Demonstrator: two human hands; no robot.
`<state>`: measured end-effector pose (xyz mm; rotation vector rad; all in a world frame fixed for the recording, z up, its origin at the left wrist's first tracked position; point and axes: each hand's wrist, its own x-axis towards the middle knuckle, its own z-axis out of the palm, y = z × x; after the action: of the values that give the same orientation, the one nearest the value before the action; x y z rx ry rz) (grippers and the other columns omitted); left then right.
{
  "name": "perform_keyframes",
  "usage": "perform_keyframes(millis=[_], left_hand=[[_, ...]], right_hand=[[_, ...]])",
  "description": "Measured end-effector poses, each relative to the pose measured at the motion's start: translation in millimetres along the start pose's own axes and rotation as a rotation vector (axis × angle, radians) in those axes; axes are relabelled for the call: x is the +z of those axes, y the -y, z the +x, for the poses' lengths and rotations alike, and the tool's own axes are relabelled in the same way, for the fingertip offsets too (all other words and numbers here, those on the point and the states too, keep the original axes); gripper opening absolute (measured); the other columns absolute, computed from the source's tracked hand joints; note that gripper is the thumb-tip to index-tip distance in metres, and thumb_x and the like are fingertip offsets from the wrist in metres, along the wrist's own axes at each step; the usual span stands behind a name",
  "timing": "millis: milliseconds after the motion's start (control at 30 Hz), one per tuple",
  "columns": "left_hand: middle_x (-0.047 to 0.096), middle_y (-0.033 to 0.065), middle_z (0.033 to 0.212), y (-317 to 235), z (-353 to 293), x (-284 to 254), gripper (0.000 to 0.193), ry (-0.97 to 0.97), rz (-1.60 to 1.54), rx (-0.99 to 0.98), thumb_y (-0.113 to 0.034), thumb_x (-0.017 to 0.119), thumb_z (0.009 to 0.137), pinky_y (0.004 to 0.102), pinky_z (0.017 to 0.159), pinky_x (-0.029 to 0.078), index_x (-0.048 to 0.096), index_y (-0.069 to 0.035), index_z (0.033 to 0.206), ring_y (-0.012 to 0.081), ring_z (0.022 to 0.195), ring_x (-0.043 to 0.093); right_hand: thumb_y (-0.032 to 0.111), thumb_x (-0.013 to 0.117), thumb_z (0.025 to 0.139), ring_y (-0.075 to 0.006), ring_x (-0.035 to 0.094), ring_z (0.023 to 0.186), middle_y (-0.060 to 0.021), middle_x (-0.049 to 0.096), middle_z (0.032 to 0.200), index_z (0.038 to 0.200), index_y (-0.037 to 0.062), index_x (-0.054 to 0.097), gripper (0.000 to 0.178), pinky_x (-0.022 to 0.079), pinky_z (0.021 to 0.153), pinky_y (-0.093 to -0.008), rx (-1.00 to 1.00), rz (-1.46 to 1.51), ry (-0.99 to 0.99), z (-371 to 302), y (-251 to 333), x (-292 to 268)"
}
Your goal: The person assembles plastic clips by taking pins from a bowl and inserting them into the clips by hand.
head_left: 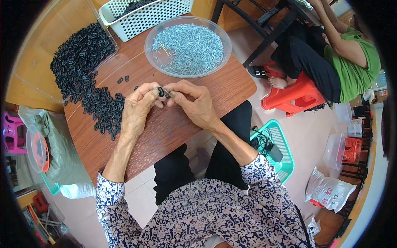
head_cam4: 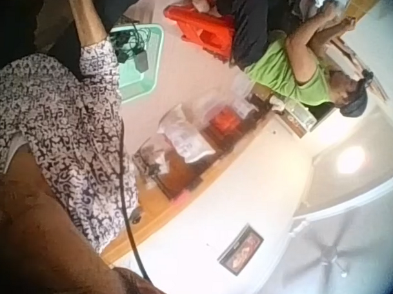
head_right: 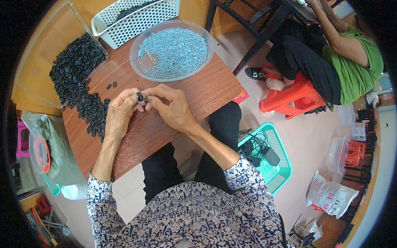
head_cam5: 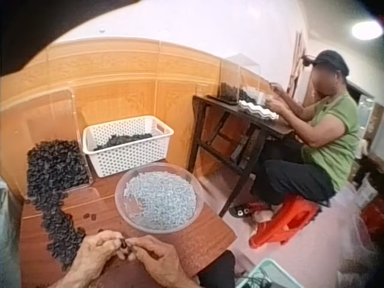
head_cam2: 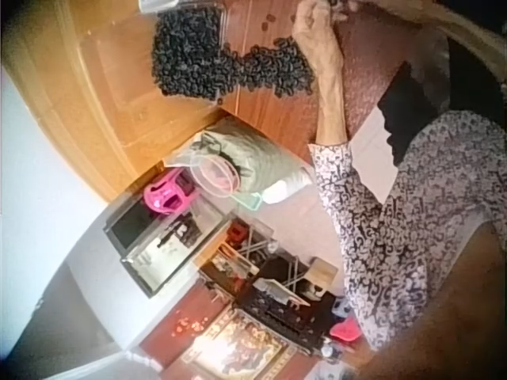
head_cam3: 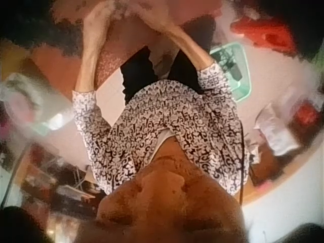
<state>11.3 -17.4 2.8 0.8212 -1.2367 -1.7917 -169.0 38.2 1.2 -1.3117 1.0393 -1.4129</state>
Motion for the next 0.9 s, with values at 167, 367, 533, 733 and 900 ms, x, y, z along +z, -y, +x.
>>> perform_keyframes(millis=[167,367,533,733,900], left_hand=[[0.065,0.0035,0.091,-9.2,1.4,6.0,0.018,-0.005,0.154,0.061,-0.011,0.059,0.097,0.0233,0.073,0.049,0.067,0.002,0.107,0.0101,0.077,0.059],[0.065,0.0013,0.09,-14.2,0.7,9.9,0.017,-0.007,0.345,0.111,-0.011,0.06,0.096,0.0234,0.071,0.048,0.069,0.0,0.106,0.0085,0.077,0.058],[0.065,0.0007,0.089,-17.5,5.0,10.7,0.017,0.011,0.444,0.145,-0.01,0.061,0.095,0.023,0.069,0.047,0.07,0.001,0.105,0.008,0.075,0.057],[0.062,0.0007,0.081,-27.4,10.6,16.9,0.016,0.091,0.633,0.257,-0.008,0.062,0.094,0.0227,0.067,0.045,0.069,0.001,0.105,0.0078,0.072,0.054],[0.061,0.0027,0.079,-28.8,11.8,14.6,0.018,0.034,0.464,0.092,-0.015,0.056,0.099,0.0253,0.07,0.046,0.063,0.002,0.101,0.0082,0.075,0.054]], right_hand=[[0.004,0.06,0.096,-0.0087,0.064,0.081,-0.0035,0.066,0.099,0.114,-0.0011,0.066,0.02,0.053,0.074,-0.0222,0.059,0.016,0.002,-1.7,2.3,0.1],[0.002,0.061,0.095,-0.0096,0.065,0.083,-0.0048,0.065,0.101,0.118,-0.001,0.06,0.023,0.054,0.074,-0.0224,0.065,0.118,0.006,-1.0,2.7,3.2],[-0.001,0.059,0.094,-0.0106,0.066,0.085,-0.0063,0.064,0.101,0.123,-0.0004,0.056,0.029,0.055,0.075,-0.0229,0.076,0.151,0.002,-1.7,2.5,2.8],[-0.002,0.06,0.093,-0.013,0.068,0.086,-0.0062,0.062,0.102,0.125,-0.0003,0.054,0.033,0.056,0.074,-0.0235,0.094,0.188,-0.005,-2.1,3.7,3.1],[-0.003,0.06,0.093,-0.0129,0.068,0.087,-0.0058,0.063,0.102,0.123,-0.0004,0.057,0.031,0.057,0.077,-0.0238,0.104,0.137,-0.019,-0.4,3.1,2.5]])
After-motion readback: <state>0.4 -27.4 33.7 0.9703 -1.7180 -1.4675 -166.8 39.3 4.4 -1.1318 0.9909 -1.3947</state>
